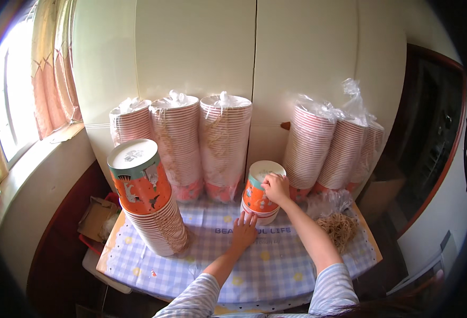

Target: Attaching wire handles to festive Halloween-themed paper buckets.

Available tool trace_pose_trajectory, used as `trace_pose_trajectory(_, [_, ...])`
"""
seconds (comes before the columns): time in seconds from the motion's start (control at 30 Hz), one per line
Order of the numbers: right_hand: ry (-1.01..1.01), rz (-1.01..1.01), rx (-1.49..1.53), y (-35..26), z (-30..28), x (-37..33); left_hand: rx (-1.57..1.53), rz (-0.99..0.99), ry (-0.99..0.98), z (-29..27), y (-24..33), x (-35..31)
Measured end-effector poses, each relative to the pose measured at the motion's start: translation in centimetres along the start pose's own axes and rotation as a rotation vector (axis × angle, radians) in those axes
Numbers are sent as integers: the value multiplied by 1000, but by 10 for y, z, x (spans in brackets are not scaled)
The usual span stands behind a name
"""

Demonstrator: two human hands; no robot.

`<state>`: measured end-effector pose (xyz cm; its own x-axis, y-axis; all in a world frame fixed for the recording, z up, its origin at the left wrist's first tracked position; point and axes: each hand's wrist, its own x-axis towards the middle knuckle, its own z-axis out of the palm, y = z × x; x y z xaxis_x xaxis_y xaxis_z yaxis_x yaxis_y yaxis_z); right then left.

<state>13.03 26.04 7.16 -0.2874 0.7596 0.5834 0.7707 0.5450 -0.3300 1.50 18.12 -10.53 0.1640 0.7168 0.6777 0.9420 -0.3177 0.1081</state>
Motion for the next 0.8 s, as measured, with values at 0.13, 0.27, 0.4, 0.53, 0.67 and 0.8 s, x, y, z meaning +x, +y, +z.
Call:
trace_pose_trajectory(0.13, [-10, 3, 4, 4, -3, 6, -9, -2, -1, -6, 4, 5])
trace_pose_trajectory(0.27, [120, -108, -16, 1, 1, 10, 53, -24, -31, 0, 2, 6])
trace_pose_trajectory(0.4, [136, -113, -17, 4, -2, 12, 61, -10, -28, 1, 2, 7])
trace_pose_trajectory(0.53, [-25, -17, 56, 2, -5, 16, 60, -20, -53, 1, 2, 8])
trace_pose_trajectory(0.67, [-21, -18, 65, 3, -9, 21, 61, -1, -53, 3, 0, 7])
trace_pose_trajectory(0.8, [162, -156, 1, 1, -17, 29, 42, -11, -40, -1, 3, 8])
